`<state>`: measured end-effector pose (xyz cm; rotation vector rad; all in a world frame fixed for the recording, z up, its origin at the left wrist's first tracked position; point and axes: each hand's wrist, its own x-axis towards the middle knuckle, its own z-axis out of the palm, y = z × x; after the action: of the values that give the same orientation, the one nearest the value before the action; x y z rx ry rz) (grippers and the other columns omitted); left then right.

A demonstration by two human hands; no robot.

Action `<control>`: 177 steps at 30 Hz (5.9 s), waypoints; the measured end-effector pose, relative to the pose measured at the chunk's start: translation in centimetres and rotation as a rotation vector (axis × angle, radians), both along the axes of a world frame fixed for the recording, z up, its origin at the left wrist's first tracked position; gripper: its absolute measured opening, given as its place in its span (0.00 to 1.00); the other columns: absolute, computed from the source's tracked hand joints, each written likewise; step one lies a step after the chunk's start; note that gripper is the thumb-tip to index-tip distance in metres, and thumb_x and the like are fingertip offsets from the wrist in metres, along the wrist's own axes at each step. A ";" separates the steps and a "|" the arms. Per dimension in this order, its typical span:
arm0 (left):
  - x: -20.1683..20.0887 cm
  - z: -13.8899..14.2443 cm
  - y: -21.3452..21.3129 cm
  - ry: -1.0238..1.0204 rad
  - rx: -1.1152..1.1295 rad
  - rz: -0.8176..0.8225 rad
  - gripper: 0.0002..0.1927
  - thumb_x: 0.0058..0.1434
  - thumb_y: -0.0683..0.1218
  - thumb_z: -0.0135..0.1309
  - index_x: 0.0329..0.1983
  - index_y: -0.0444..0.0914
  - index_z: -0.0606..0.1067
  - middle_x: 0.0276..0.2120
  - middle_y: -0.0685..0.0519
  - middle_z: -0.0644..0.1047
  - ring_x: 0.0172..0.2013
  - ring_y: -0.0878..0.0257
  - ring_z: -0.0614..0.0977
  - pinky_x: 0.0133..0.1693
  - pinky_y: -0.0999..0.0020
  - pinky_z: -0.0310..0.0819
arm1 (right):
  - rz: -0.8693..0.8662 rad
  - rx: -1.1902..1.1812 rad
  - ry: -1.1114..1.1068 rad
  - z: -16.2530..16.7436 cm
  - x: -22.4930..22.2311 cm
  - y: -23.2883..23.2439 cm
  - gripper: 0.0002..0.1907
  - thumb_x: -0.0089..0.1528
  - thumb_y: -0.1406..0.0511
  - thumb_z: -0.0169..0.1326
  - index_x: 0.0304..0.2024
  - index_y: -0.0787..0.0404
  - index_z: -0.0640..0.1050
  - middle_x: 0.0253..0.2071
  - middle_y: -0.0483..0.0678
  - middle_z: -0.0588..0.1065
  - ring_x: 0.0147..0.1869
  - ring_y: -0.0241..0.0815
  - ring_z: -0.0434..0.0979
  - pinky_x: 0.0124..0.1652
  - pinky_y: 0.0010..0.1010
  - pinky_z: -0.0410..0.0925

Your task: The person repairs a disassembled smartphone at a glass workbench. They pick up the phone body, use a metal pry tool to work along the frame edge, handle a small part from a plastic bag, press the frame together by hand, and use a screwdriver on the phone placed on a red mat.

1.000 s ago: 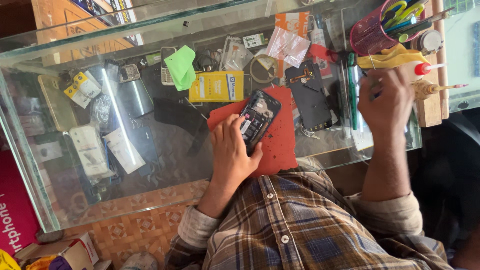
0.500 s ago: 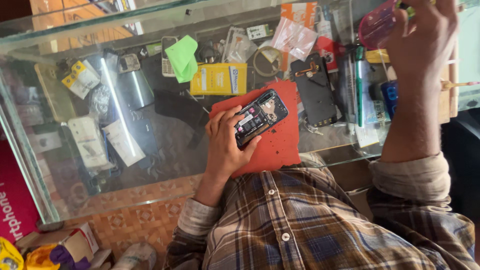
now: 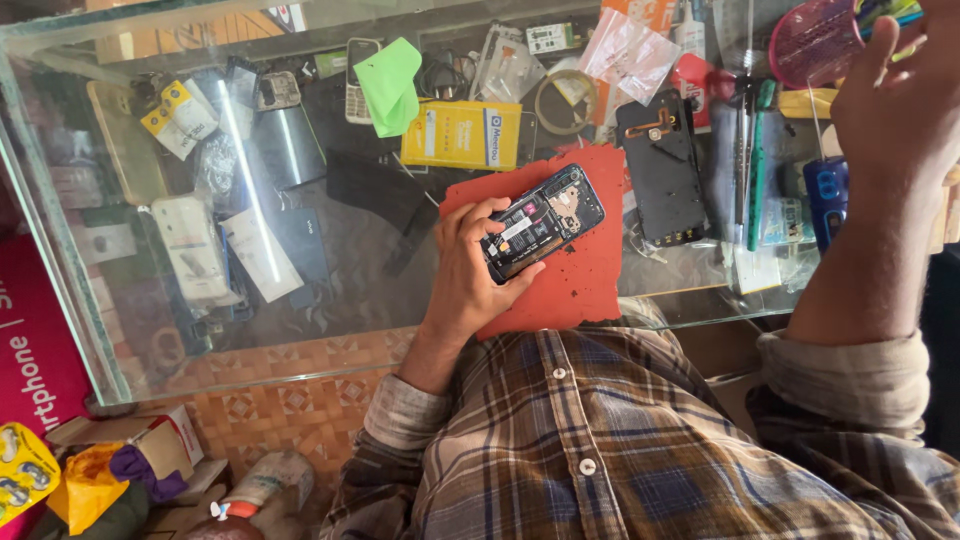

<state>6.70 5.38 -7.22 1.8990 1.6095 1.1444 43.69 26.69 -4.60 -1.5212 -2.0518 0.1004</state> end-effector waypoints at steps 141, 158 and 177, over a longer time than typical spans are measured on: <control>4.8 10.6 -1.0 -0.846 -0.329 0.129 0.21 0.71 0.44 0.56 0.59 0.30 0.63 0.47 0.48 0.79 0.46 0.68 0.82 0.47 0.72 0.79 | 0.626 -0.252 0.588 8.1 -13.6 -14.8 0.11 0.61 0.77 0.63 0.40 0.68 0.73 0.42 0.57 0.78 0.55 0.57 0.85 0.48 0.37 0.81; 5.7 10.2 -0.9 -0.867 -0.300 0.167 0.20 0.70 0.40 0.55 0.60 0.30 0.63 0.46 0.48 0.79 0.45 0.68 0.82 0.46 0.73 0.79 | 0.757 -0.063 0.069 10.8 -14.2 -15.4 0.12 0.56 0.81 0.57 0.43 0.74 0.75 0.53 0.62 0.74 0.57 0.62 0.81 0.50 0.43 0.79; 4.5 10.3 -0.4 -1.461 -0.498 0.054 0.19 0.69 0.36 0.52 0.60 0.31 0.62 0.43 0.44 0.79 0.37 0.53 0.86 0.40 0.56 0.88 | 0.626 -0.355 0.850 8.4 -13.2 -15.1 0.06 0.65 0.77 0.57 0.42 0.68 0.74 0.44 0.60 0.78 0.53 0.58 0.84 0.50 0.41 0.81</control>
<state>11.15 5.01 3.06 0.3553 0.8793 1.3928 30.50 11.55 3.84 -0.7144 -1.7301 1.1802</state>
